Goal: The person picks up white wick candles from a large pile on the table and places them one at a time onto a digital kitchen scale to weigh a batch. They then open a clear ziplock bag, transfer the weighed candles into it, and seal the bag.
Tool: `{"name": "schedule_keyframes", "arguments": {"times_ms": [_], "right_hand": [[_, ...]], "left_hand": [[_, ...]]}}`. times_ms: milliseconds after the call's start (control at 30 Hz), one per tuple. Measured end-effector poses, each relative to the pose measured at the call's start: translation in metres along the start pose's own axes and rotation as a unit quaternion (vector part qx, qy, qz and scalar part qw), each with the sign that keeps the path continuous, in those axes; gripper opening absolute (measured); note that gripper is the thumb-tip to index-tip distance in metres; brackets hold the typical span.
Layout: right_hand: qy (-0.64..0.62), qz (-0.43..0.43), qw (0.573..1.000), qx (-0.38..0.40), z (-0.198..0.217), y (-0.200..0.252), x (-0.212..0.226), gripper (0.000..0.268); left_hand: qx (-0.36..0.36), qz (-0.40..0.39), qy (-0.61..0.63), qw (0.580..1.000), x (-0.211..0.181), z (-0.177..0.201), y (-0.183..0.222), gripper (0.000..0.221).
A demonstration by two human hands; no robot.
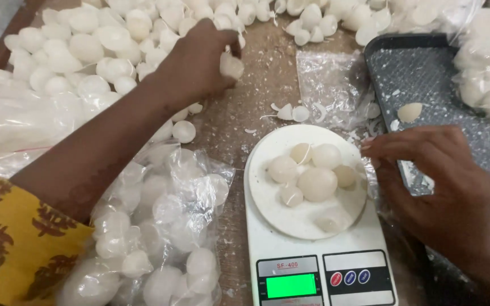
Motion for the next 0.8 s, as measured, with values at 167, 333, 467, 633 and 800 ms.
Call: {"name": "schedule_keyframes", "arguments": {"times_ms": [167,333,467,633,800], "right_hand": [[-0.018,-0.113,0.990,0.079,-0.005,-0.002,-0.004,0.028],[-0.147,-0.084,0.984,0.058,-0.005,-0.011,0.006,0.054],[-0.210,-0.079,0.970,0.099,-0.014,0.009,-0.003,0.056],[-0.253,-0.237,0.919,0.185,-0.041,0.055,-0.024,0.049],[-0.256,-0.221,0.930,0.145,-0.036,0.053,-0.035,0.046]], "left_hand": [[0.055,-0.061,0.237,0.968,-0.058,0.009,0.003,0.048],[0.059,-0.205,0.320,0.923,-0.116,0.018,0.020,0.050],[0.128,-0.236,0.351,0.897,-0.150,0.005,0.034,0.053],[0.120,-0.259,0.380,0.880,-0.152,-0.007,0.061,0.059],[0.116,-0.241,0.336,0.903,-0.153,0.013,0.062,0.057]]}}
Point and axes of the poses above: each hand's wrist, its own y-axis away from the middle knuckle, its own z-axis out of the back of the hand, x = y × z, the point moved 5 cm from there along -y, towards the middle knuckle
